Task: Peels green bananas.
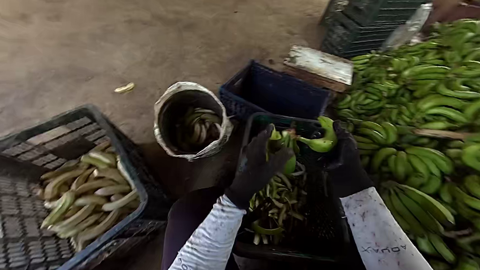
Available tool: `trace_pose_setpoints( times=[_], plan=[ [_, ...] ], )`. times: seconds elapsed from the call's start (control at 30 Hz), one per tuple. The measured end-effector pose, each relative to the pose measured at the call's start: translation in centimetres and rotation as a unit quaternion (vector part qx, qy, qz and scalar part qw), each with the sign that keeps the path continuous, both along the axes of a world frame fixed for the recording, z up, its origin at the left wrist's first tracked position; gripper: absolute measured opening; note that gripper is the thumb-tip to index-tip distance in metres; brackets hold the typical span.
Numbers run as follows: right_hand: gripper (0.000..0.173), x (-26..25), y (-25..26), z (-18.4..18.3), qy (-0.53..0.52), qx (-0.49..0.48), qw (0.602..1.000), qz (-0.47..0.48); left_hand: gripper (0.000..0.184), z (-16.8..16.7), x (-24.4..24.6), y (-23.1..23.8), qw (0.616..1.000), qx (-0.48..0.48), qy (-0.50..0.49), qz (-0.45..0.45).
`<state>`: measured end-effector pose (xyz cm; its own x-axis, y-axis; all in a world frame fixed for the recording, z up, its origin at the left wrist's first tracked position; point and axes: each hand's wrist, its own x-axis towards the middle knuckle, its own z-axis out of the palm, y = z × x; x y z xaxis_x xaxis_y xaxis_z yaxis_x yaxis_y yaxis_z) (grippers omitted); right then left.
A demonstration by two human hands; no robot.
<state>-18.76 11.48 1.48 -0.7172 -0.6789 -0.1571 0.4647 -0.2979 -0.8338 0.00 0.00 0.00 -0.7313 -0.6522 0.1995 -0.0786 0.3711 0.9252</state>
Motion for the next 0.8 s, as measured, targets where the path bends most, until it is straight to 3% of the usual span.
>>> trace_pose_setpoints(
  times=[0.07, 0.13, 0.2, 0.3, 0.37, 0.43, 0.5, 0.57, 0.63, 0.67, 0.73, 0.8],
  plan=[
    [0.041, 0.9, 1.8, 0.4, -0.029, -0.018, 0.999, 0.027, 0.059, -0.8, -1.9, 2.9, 0.999, 0.023, 0.012, -0.028],
    [0.043, 0.9, 3.2, -1.1, -0.082, -0.068, 0.993, 0.046, 0.038, -1.0, -2.8, 5.0, 0.99, 0.124, 0.052, -0.039],
    [0.039, 1.0, 5.0, -2.4, -0.105, -0.061, 0.992, 0.02, 0.034, -1.9, -3.1, 6.5, 0.983, 0.162, 0.07, -0.053],
    [0.027, 0.5, 6.9, -2.2, -0.07, -0.002, 0.996, -0.061, 0.044, -4.6, -2.9, 8.4, 0.996, -0.009, -0.008, -0.085],
    [0.027, -2.0, 8.6, -1.9, -0.02, -0.01, 0.993, -0.113, 0.055, -6.9, -1.7, 9.8, 0.985, -0.126, -0.059, -0.106],
    [0.025, -6.2, 10.8, -1.7, -0.006, -0.042, 0.979, -0.2, 0.056, -8.0, 0.2, 10.9, 0.979, -0.157, -0.037, -0.122],
    [0.023, -8.4, 12.3, -1.6, 0.023, 0.0, 0.97, -0.241, 0.06, -8.2, 1.8, 11.5, 0.979, -0.144, 0.015, -0.142],
    [0.029, -7.6, 13.1, -2.1, 0.129, 0.097, 0.969, -0.186, 0.061, -7.7, 2.1, 11.9, 0.977, -0.132, 0.068, -0.156],
    [0.051, -5.3, 13.2, -3.6, 0.251, 0.23, 0.937, -0.079, 0.055, -6.7, 1.6, 11.9, 0.97, -0.147, 0.106, -0.161],
    [0.051, -4.0, 12.8, -4.5, 0.276, 0.26, 0.924, -0.034, 0.054, -6.1, 1.3, 11.8, 0.967, -0.162, 0.118, -0.157],
    [0.043, -1.1, 12.1, -5.6, 0.233, 0.229, 0.942, 0.078, 0.053, -5.0, 0.5, 11.8, 0.96, -0.198, 0.125, -0.151],
    [0.054, 1.0, 12.3, -4.4, 0.108, 0.183, 0.956, 0.201, 0.054, -4.0, -0.3, 11.8, 0.954, -0.232, 0.115, -0.151]
  ],
)
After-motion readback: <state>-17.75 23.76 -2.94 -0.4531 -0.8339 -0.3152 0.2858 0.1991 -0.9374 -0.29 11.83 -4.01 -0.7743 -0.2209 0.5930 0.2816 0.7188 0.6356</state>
